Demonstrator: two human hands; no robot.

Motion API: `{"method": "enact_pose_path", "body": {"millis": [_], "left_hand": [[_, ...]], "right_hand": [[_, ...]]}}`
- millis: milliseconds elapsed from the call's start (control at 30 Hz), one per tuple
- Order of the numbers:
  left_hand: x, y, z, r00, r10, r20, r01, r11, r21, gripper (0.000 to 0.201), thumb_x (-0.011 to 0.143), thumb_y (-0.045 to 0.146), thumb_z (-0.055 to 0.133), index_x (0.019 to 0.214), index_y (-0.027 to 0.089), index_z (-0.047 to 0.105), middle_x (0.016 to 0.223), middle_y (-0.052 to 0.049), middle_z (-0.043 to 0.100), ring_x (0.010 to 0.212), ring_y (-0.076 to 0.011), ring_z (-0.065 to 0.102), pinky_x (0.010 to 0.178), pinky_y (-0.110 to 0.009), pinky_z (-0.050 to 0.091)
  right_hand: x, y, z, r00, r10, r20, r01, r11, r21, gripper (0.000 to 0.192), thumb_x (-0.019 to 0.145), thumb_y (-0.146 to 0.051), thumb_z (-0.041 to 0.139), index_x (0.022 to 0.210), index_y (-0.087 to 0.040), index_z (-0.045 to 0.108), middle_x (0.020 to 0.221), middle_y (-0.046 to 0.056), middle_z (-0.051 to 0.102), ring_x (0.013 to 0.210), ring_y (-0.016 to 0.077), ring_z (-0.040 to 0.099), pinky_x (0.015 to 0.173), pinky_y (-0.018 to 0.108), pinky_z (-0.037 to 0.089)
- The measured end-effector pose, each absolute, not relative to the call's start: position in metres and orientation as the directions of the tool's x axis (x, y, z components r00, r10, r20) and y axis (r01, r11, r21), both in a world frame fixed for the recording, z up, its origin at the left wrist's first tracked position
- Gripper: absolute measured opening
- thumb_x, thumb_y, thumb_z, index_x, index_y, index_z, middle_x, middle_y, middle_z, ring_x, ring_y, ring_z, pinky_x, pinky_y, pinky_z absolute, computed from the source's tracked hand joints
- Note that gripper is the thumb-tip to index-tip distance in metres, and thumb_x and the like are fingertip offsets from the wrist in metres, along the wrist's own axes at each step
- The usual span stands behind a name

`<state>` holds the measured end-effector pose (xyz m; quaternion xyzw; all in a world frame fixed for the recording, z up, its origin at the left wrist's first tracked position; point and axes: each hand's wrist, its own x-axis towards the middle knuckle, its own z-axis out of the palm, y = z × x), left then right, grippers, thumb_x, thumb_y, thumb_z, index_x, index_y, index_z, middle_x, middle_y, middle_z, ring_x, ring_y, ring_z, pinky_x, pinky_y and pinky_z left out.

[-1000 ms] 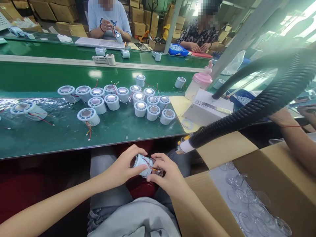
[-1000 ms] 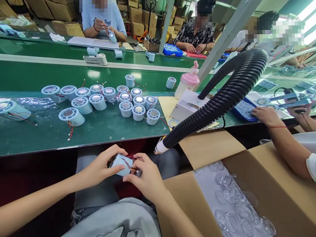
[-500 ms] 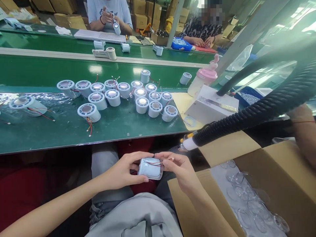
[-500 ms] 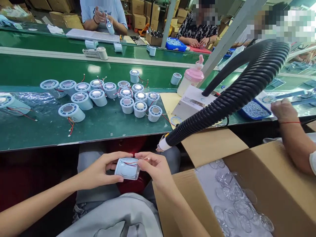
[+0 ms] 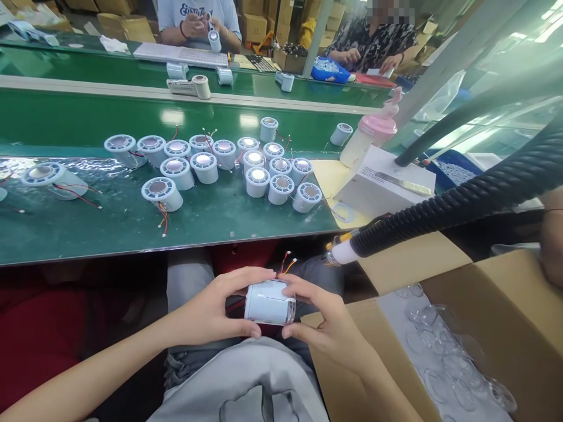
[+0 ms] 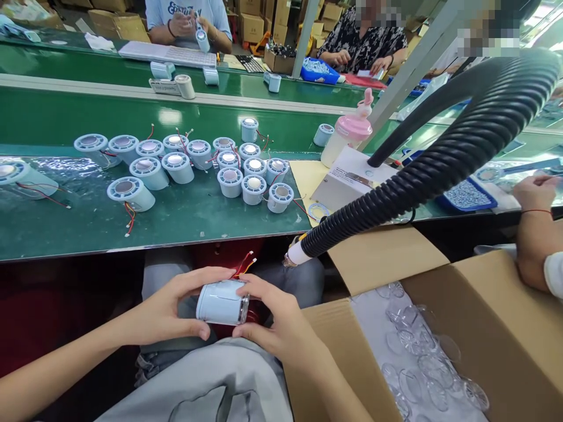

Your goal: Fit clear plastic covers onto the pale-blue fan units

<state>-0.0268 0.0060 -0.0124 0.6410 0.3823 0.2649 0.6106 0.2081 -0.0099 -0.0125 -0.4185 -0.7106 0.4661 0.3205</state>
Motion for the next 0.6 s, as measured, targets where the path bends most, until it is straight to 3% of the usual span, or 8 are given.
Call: {"method": "enact_pose_path", "body": {"millis": [200, 333, 600], "left_hand": [[-0.0296, 0.0054, -0.0098, 0.621, 0.784, -0.025, 0.262, -0.177, 0.949, 0.073, 0.067, 0.029, 0.079, 0.134, 0.027, 0.048, 0.138, -0.010, 0.052, 0.127, -0.0296, 0.046, 0.109, -0.046, 0.034], [-0.0301, 0.0052, -0.0086, 0.633, 0.774, -0.011, 0.279, -0.214, 0.936, 0.073, 0.069, 0.030, 0.078, 0.135, 0.027, 0.047, 0.137, -0.010, 0.052, 0.126, -0.0303, 0.048, 0.108, -0.046, 0.035], [-0.0301, 0.0045, -0.0101, 0.636, 0.772, 0.001, 0.278, -0.230, 0.933, 0.074, 0.068, 0.030, 0.078, 0.135, 0.028, 0.047, 0.138, -0.010, 0.052, 0.125, -0.0303, 0.049, 0.107, -0.047, 0.037]], "right_hand": [[0.2086, -0.0133, -0.0132, -0.440, 0.896, -0.060, 0.237, 0.051, -0.970, 0.044, 0.070, -0.029, 0.078, 0.108, -0.022, 0.058, 0.126, 0.011, 0.061, 0.114, 0.0269, 0.059, 0.094, 0.040, 0.052], [0.2094, -0.0143, -0.0125, -0.436, 0.888, -0.145, 0.201, -0.061, -0.978, 0.046, 0.071, -0.032, 0.077, 0.111, -0.024, 0.057, 0.120, 0.008, 0.062, 0.109, 0.0268, 0.061, 0.094, 0.043, 0.052], [0.2073, -0.0130, -0.0104, -0.445, 0.871, -0.208, 0.069, -0.197, -0.978, 0.041, 0.073, -0.037, 0.075, 0.107, -0.024, 0.057, 0.098, 0.004, 0.066, 0.092, 0.0191, 0.064, 0.080, 0.032, 0.055]]}}
